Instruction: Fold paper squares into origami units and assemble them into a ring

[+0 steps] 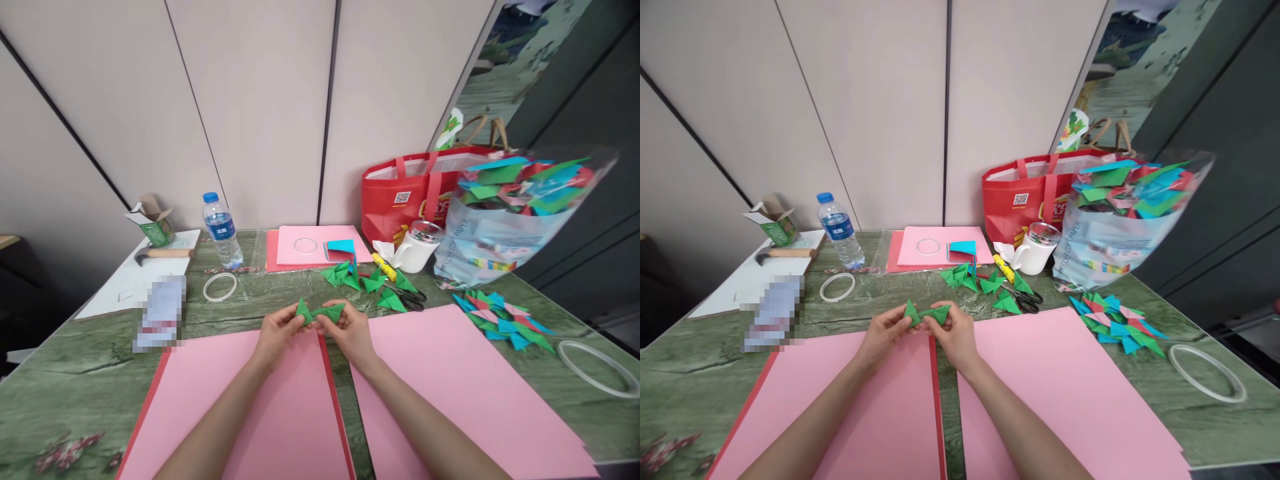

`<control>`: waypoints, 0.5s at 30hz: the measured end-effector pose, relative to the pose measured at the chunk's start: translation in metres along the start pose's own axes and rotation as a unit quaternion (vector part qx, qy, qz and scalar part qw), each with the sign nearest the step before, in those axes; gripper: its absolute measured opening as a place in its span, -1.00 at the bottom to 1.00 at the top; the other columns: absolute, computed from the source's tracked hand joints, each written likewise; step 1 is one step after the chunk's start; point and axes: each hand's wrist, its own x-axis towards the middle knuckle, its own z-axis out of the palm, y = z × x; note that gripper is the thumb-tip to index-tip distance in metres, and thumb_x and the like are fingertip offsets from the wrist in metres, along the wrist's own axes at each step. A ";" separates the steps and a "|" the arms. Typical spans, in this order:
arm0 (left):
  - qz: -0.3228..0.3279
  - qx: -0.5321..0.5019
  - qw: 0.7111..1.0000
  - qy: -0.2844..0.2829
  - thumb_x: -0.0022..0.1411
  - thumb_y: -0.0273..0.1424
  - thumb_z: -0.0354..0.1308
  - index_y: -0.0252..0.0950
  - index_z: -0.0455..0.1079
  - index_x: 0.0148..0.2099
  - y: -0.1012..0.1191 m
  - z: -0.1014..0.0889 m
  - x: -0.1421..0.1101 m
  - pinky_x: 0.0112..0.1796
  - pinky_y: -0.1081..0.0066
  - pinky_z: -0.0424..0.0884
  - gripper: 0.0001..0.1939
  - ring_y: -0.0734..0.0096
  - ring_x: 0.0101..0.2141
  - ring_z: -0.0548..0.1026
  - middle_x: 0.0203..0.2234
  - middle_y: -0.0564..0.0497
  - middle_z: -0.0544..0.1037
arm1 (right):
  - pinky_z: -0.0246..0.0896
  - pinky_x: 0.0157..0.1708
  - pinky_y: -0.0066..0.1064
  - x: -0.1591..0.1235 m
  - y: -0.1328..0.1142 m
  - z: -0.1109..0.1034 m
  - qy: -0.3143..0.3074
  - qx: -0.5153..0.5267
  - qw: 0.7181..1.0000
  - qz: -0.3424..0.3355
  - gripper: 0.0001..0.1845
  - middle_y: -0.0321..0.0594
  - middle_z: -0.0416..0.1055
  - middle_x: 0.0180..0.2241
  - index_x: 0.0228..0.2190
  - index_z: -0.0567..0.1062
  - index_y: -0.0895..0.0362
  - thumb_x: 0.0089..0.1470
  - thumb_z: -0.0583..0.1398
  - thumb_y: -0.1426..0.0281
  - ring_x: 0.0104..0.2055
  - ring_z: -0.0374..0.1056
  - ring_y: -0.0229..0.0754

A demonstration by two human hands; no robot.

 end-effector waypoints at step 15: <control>0.038 0.108 0.993 0.027 -0.01 -0.32 0.19 -0.34 0.46 -0.16 0.003 -0.001 0.001 -0.35 0.39 0.37 -0.67 0.41 -0.49 0.42 -0.49 -0.01 0.53 | 0.39 -0.44 -0.32 0.003 -0.002 -0.005 -0.072 -0.032 0.997 -0.007 -0.72 -0.21 0.45 -0.40 -0.29 0.34 0.09 -0.02 0.13 0.18 -0.48 0.43 -0.18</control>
